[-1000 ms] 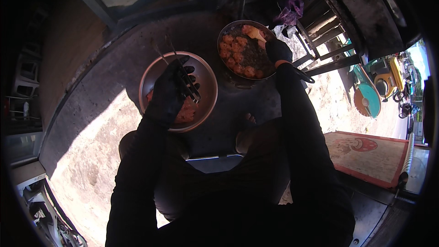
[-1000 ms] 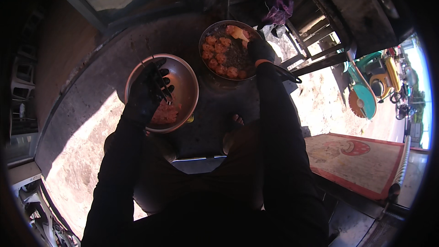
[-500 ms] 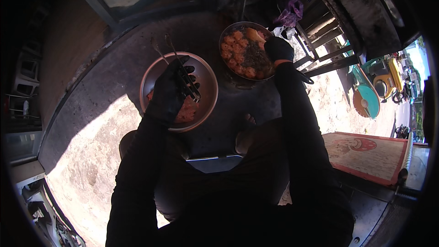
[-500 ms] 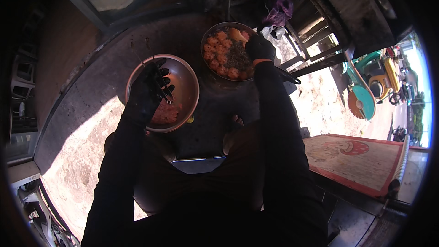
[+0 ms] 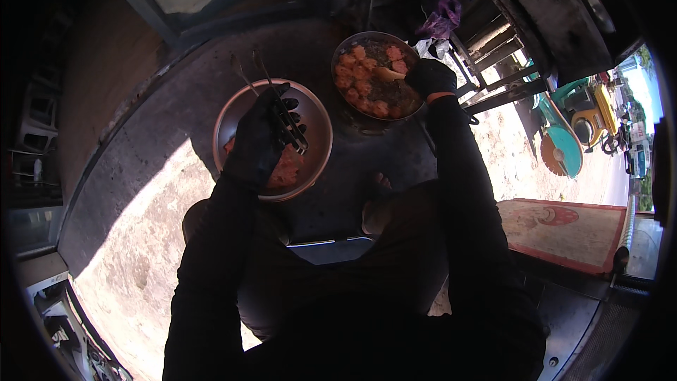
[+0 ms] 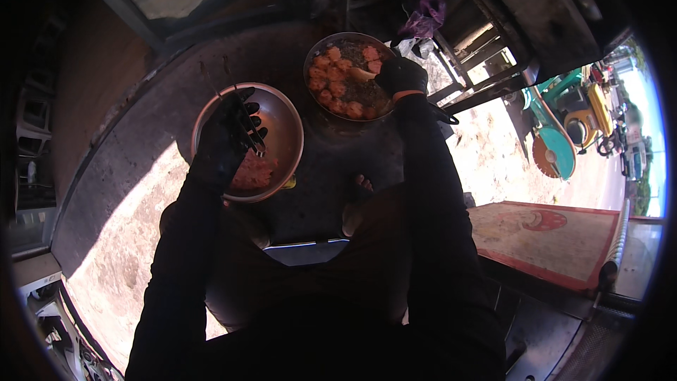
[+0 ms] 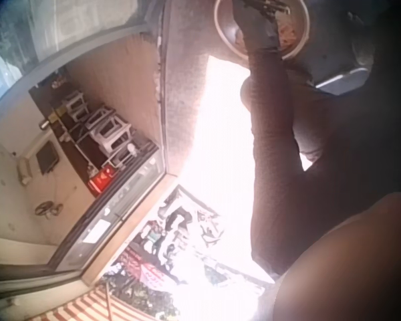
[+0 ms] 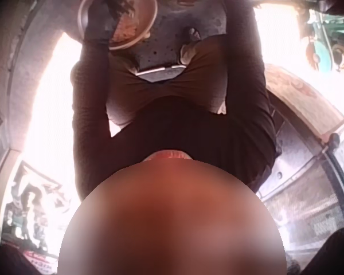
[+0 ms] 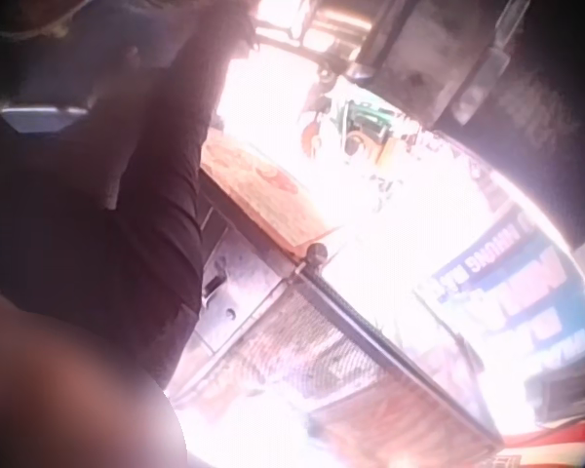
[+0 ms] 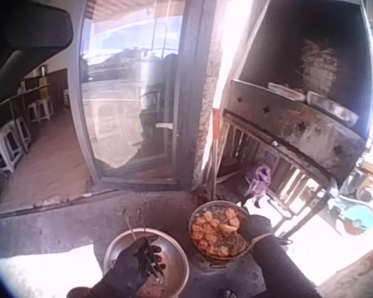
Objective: The person forms raw ground meat into round balls by hand and places them into a pan of hot oil to cook. They use a spoon to scoop meat and a spatula to turn the meatballs in the pan.
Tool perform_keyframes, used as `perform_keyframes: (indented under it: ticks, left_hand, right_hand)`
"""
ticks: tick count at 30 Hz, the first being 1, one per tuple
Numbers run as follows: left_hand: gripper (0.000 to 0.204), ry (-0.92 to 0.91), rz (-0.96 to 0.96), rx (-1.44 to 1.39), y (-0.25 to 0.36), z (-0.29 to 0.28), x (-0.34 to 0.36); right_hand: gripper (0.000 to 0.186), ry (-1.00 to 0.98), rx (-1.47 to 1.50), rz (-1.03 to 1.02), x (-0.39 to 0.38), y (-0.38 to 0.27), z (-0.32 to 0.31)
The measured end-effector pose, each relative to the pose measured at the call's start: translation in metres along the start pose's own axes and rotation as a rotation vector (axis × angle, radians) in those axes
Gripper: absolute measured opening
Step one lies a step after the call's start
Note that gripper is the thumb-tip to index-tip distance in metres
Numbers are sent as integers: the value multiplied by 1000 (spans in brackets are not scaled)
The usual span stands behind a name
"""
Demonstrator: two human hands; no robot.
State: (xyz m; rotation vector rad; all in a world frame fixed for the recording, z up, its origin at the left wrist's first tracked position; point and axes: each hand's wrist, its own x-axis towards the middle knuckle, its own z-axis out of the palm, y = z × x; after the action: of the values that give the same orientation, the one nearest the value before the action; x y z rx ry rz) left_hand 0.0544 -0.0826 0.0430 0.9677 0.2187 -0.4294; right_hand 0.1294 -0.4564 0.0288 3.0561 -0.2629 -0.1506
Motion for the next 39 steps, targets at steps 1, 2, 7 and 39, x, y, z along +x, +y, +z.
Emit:
perform_keyframes:
  ticks: [1,2,7,39]
  left_hand:
    - [41,-2,3,-1,0,0,0]
    - [42,-4,6,-2,-1,1,0]
    - [42,-19,20,4,-1,-3,0]
    - [40,-40,30,6,-3,-6,3]
  right_hand:
    - [32,63,-5,-47,-1,-4,2]
    - [31,84,-4,-40,0,-6,4]
    - [30,97,-6,5,10,1,12]
    - [36,81,-40,-502,21,119,79]
